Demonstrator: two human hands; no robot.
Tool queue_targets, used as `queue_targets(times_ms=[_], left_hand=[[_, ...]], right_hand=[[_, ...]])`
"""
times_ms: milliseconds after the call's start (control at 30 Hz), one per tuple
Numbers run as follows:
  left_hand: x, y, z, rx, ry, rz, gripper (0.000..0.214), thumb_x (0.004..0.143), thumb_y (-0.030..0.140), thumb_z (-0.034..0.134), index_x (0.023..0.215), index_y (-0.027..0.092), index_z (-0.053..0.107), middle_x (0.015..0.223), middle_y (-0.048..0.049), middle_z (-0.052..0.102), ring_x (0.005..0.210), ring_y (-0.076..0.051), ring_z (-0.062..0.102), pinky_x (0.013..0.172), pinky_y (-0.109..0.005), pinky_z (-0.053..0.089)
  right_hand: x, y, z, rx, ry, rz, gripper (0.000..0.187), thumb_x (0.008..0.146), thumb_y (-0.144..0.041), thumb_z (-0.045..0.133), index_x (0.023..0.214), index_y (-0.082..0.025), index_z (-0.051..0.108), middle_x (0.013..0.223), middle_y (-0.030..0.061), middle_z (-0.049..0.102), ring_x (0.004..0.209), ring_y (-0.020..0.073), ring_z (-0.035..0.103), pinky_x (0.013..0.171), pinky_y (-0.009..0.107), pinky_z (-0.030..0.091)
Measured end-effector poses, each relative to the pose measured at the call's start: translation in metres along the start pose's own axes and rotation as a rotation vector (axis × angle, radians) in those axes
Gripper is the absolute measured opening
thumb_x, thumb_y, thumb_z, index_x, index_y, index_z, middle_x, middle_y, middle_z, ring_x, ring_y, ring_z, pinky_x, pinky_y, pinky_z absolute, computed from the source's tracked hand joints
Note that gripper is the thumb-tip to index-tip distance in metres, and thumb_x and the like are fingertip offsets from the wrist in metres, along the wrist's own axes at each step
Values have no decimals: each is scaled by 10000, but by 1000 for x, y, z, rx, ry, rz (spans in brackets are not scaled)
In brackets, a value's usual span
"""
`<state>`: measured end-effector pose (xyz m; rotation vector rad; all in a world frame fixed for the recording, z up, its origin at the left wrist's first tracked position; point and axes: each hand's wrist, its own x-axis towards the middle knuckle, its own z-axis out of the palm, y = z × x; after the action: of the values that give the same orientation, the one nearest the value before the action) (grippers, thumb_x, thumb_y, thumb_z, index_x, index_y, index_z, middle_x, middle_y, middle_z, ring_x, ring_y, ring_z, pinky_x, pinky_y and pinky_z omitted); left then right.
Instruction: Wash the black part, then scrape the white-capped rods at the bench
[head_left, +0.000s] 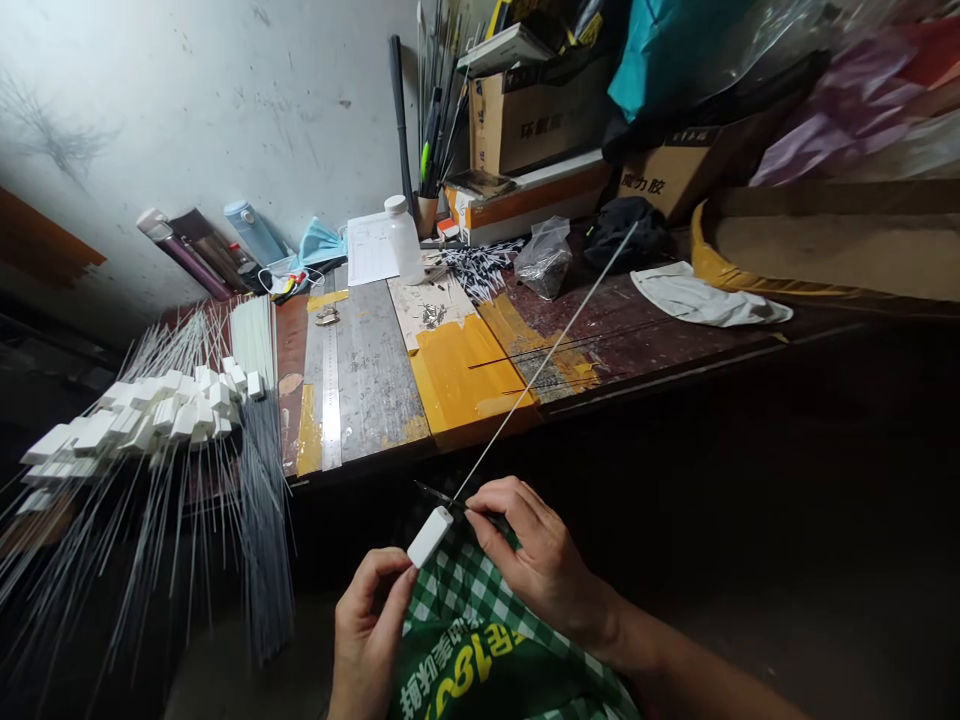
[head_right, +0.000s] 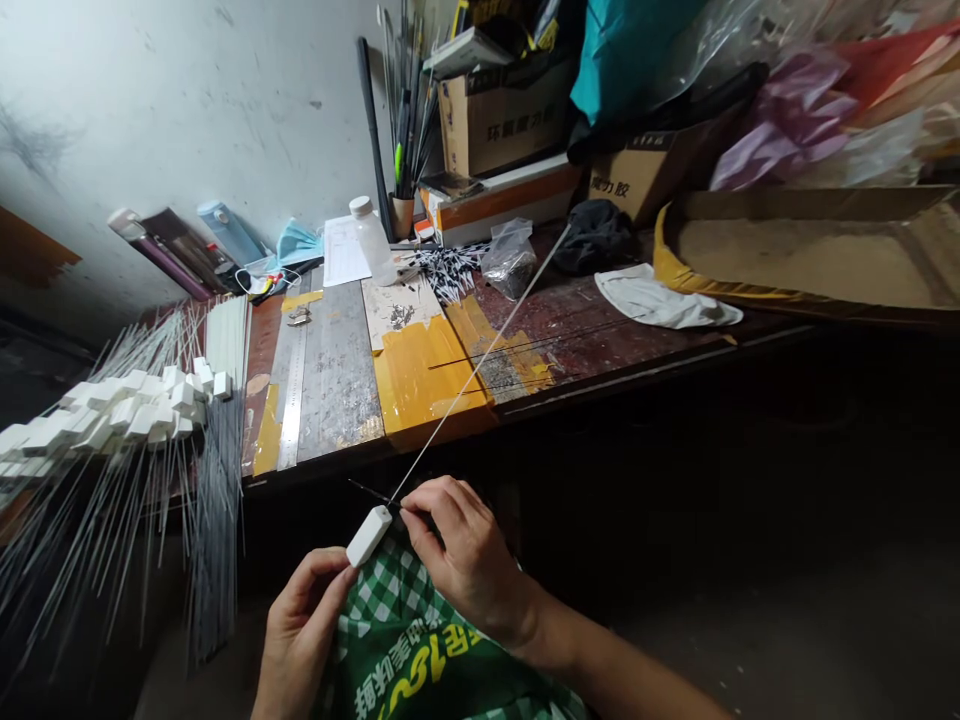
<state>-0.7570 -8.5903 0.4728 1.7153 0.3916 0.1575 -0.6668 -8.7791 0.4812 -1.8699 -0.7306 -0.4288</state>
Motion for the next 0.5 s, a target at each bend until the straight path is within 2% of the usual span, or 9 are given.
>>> queue_targets(times_ms=[167,333,500], left_hand=[[0,-5,-2,-6,-10,-12,172,816,375,711,847,206,723,832,-21,652,756,-151,567,689,-197,459],[-1,-3,0,-37,-44,-89,207,812,403,711,834,197,713,804,-12,627,726,-142,534,658,-196,439],[-2,2,2,-67,-12,-123,224,795,416,726,802,193,705,765,3,599,708,-132,500,646,-191,409]], right_hand=[[0,0,1,29,-10,12,192,906,-47,571,1016,-203,549,911,13,610,867,134,591,796,277,497],[0,-2,-2,62,-28,41,168,916,-56,562,993,-205,548,899,10,605,853,130,594,784,267,499],[-1,-4,-2,78,-61,58,164,923,-61,553,993,-209,543,896,8,603,842,131,594,783,270,497]])
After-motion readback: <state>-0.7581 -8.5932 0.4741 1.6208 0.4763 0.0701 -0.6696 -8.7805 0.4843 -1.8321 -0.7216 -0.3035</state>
